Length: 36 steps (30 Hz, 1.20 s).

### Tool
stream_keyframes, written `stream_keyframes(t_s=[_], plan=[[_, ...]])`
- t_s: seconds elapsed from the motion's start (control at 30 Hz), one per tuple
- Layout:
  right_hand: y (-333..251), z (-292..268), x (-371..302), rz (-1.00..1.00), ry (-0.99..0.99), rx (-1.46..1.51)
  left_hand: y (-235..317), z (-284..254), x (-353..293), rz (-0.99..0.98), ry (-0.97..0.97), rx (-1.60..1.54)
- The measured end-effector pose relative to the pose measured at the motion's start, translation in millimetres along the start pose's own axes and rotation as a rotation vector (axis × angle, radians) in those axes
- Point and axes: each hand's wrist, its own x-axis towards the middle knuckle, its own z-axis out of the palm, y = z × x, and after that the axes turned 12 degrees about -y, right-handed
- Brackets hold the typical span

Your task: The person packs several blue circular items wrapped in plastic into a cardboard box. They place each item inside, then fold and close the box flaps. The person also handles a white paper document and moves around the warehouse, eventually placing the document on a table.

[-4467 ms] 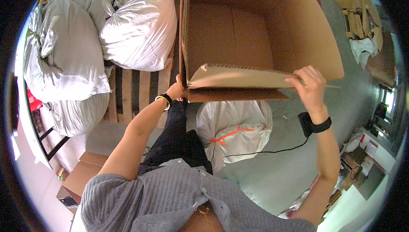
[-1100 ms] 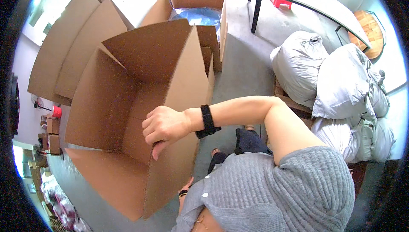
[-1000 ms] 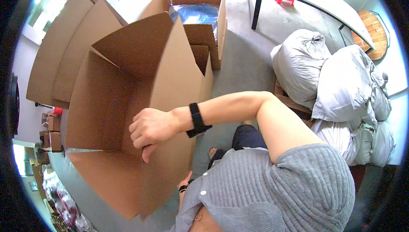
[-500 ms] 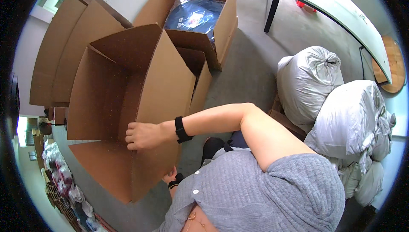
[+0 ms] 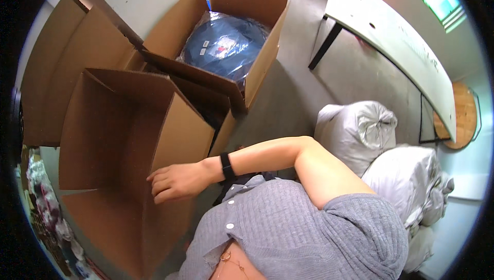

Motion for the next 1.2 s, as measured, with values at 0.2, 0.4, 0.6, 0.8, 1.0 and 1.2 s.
stream_keyframes(t_s=[0.2,0.4,0.6,0.8,1.0,1.2], plan=[[34,-124,-157,0.657,-0.025,-0.079,-21,48,-36,-0.025,0.018,0.337],[51,-243,-342,1.239,0.074,-0.282,-59,139,-101,0.045,-0.013,0.896],[118,-334,-472,1.282,0.062,-0.299,-129,185,-165,0.163,0.006,-0.125],[193,-412,-496,1.262,-0.069,-0.223,-134,364,-307,0.404,-0.203,0.267],[263,-420,-521,1.044,-0.235,-0.395,-120,601,-441,0.705,-0.600,0.594],[315,-412,-509,1.047,-0.236,-0.463,-138,735,-427,0.746,-0.806,0.595]])
